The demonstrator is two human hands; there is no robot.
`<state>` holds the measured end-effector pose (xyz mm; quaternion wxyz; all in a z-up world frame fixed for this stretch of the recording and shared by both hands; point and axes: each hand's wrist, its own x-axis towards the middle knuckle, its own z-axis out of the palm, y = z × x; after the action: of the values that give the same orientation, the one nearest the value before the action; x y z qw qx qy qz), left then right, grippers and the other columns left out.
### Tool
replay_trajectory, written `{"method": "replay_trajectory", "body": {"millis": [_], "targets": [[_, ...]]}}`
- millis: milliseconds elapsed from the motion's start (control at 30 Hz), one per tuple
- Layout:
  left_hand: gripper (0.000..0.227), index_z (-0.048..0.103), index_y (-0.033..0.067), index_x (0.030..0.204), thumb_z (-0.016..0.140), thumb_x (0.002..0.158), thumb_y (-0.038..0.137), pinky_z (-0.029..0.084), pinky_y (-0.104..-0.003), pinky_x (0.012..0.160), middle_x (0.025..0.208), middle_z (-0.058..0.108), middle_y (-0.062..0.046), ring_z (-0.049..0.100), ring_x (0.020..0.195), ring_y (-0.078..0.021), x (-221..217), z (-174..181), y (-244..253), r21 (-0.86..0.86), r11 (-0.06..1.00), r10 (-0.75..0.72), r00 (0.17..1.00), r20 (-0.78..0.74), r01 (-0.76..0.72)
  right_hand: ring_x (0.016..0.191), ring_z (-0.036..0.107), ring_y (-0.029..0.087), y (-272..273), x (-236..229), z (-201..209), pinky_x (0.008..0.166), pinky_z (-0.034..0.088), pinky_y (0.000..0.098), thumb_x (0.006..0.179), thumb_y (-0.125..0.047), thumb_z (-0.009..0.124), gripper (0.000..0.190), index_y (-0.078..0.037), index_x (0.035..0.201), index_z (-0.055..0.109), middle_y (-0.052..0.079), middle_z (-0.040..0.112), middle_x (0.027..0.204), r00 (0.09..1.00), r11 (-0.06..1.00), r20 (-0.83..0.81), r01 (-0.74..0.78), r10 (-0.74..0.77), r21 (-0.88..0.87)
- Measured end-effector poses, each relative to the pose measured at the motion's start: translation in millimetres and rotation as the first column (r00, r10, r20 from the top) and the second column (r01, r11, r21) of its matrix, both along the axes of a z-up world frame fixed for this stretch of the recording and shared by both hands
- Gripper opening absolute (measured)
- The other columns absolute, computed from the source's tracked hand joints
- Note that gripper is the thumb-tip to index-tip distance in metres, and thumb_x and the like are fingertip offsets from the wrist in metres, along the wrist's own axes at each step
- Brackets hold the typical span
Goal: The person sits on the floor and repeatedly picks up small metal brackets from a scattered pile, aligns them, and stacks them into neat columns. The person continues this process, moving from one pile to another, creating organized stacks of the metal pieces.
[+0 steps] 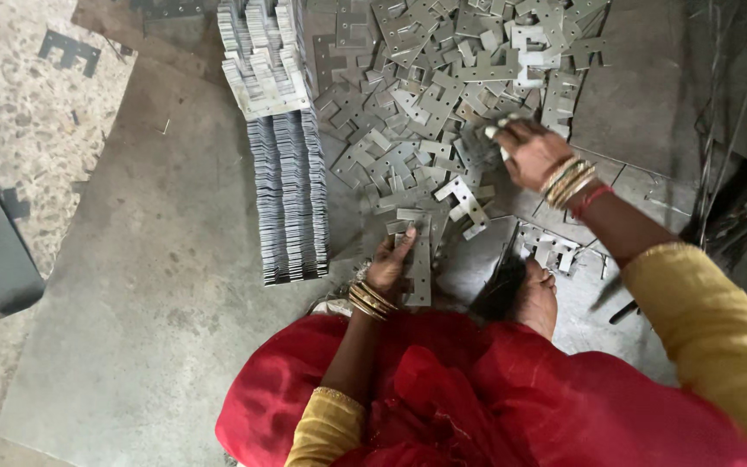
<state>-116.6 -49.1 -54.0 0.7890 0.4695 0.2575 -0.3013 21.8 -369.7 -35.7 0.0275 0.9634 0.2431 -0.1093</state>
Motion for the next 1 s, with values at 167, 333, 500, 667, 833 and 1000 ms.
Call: {"method": "replay_trajectory", "body": {"millis": [167, 333, 500, 667, 833, 1000], "targets": [[0.047, 0.063, 0.008, 0.126, 0.076, 0.091, 0.038, 0.056, -0.034, 0.068, 0.102, 0.071, -0.005, 0.067, 0.083, -0.0167, -4.1, -11.0, 5.3, -0.143, 0.989, 0.029, 0.999, -0.043, -0.035, 0.134, 0.054, 0.033, 21.0, -3.8, 3.3, 0.108, 0.054, 0.0427, 0.076, -0.014, 0.066, 0.077, -0.007, 0.151, 0.049, 0.018, 0.053, 0.15, 0.999, 0.99, 0.032, -0.008, 0.004, 0.141], [0.048, 0.066, 0.0044, 0.131, 0.076, 0.097, 0.038, 0.052, -0.034, 0.081, 0.111, 0.07, -0.002, 0.062, 0.097, -0.0157, -3.2, -21.7, -0.1, -0.038, 0.995, 0.098, 0.99, 0.098, -0.095, 0.124, 0.058, 0.038, 32.6, 14.4, 2.4, 0.102, 0.053, 0.0466, 0.066, -0.02, 0.069, 0.075, 0.002, 0.135, 0.055, 0.024, 0.058, 0.139, 0.98, 0.973, 0.034, -0.188, 0.194, -0.132], [0.049, 0.062, 0.0094, 0.129, 0.075, 0.089, 0.035, 0.054, -0.04, 0.087, 0.116, 0.068, -0.005, 0.064, 0.1, -0.019, -9.5, -12.7, 5.6, -0.065, 0.986, 0.153, 0.988, -0.035, -0.155, 0.118, 0.064, 0.038, 44.6, 7.8, 7.2, 0.101, 0.056, 0.0501, 0.094, -0.013, 0.06, 0.042, 0.005, 0.132, 0.059, 0.026, 0.067, 0.125, 1.0, 1.0, -0.029, -0.004, 0.003, -0.018], [0.063, 0.057, 0.0104, 0.143, 0.063, 0.097, 0.053, 0.051, -0.035, 0.105, 0.138, 0.066, -0.004, 0.063, 0.124, -0.0163, -4.9, 23.1, 18.6, -0.094, 0.993, 0.082, 0.987, 0.137, -0.069, 0.117, 0.068, 0.032, 67.0, -36.3, 32.3, 0.099, 0.058, 0.0475, 0.086, -0.005, 0.053, 0.048, 0.003, 0.132, 0.06, 0.024, 0.068, 0.127, 0.893, 0.875, 0.357, -0.386, 0.275, 0.291], [0.073, 0.059, 0.0077, 0.137, 0.066, 0.087, 0.06, 0.059, -0.045, 0.081, 0.119, 0.069, -0.013, 0.069, 0.1, -0.028, 7.8, 43.2, 13.3, -0.228, 0.97, 0.044, 0.984, -0.172, -0.084, 0.104, 0.069, 0.037, 85.0, -76.8, 42.0, 0.09, 0.058, 0.0507, 0.087, -0.036, 0.074, 0.054, 0.001, 0.123, 0.059, 0.023, 0.069, 0.114, 0.986, 0.97, 0.169, -0.028, -0.014, 0.242], [0.063, 0.058, 0.0131, 0.132, 0.077, 0.081, 0.046, 0.06, -0.044, 0.081, 0.115, 0.071, -0.007, 0.071, 0.099, -0.0228, 0.2, 25.4, 8.8, -0.002, 0.996, 0.086, 0.975, -0.204, -0.088, 0.096, 0.069, 0.038, 88.3, -78.1, 16.0, 0.083, 0.061, 0.0475, 0.082, -0.034, 0.08, 0.074, 0.0, 0.139, 0.047, 0.024, 0.067, 0.11, 0.739, 0.776, -0.42, 0.62, -0.527, 0.117]]}}
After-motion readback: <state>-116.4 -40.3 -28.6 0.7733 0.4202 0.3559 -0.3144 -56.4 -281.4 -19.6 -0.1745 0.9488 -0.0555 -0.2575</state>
